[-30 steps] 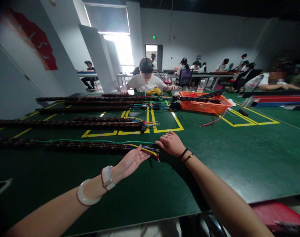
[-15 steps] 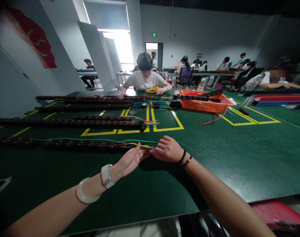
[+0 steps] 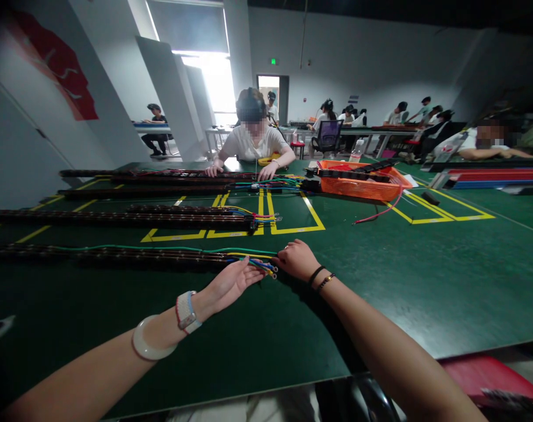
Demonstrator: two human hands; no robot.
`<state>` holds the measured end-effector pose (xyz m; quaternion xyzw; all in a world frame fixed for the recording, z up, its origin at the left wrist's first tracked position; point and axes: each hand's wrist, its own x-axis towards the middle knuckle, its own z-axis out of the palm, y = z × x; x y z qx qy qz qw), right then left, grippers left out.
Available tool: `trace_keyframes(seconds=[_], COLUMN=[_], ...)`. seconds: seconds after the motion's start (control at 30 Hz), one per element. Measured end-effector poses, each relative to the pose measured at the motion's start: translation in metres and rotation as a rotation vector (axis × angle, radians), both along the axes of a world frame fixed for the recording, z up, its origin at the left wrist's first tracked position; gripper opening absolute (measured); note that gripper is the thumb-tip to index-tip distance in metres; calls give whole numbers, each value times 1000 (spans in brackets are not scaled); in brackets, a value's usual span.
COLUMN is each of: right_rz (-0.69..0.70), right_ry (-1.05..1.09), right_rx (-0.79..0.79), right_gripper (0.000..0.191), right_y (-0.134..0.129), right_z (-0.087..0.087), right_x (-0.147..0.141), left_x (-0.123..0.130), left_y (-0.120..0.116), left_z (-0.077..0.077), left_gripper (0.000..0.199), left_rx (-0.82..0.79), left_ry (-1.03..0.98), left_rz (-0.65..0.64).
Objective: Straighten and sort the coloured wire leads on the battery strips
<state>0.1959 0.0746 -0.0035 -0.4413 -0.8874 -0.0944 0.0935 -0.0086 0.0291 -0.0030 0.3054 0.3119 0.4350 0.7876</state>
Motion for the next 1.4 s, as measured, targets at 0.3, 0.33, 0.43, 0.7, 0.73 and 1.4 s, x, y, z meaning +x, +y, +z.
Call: trace_keyframes(seconds=[0.3, 0.33, 0.43, 0.7, 0.73, 1.4], right_rz=[-45, -35, -27, 519, 541, 11], right_ry=[-15, -10, 41, 12, -20, 142], right_rx=[9, 28, 123, 304, 309, -144], right_gripper=[38, 38, 44, 49, 49, 32], right_y=[-3, -4, -8, -21, -20, -15], right_z=[4, 6, 12, 30, 30, 16], right_x=[-4, -3, 3, 9, 7, -5], left_x=[-2, -2, -2, -2, -1, 1], left_y=[2, 2, 2, 0, 0, -8], left_z=[-1, -2, -6, -1, 0, -4], left_gripper=[25, 25, 25, 28, 27, 30], left_rx=[-23, -17, -4, 36, 26, 107], left_ry=[-13, -13, -22, -57, -50, 83], left_rz=[-24, -23, -23, -57, -51, -57])
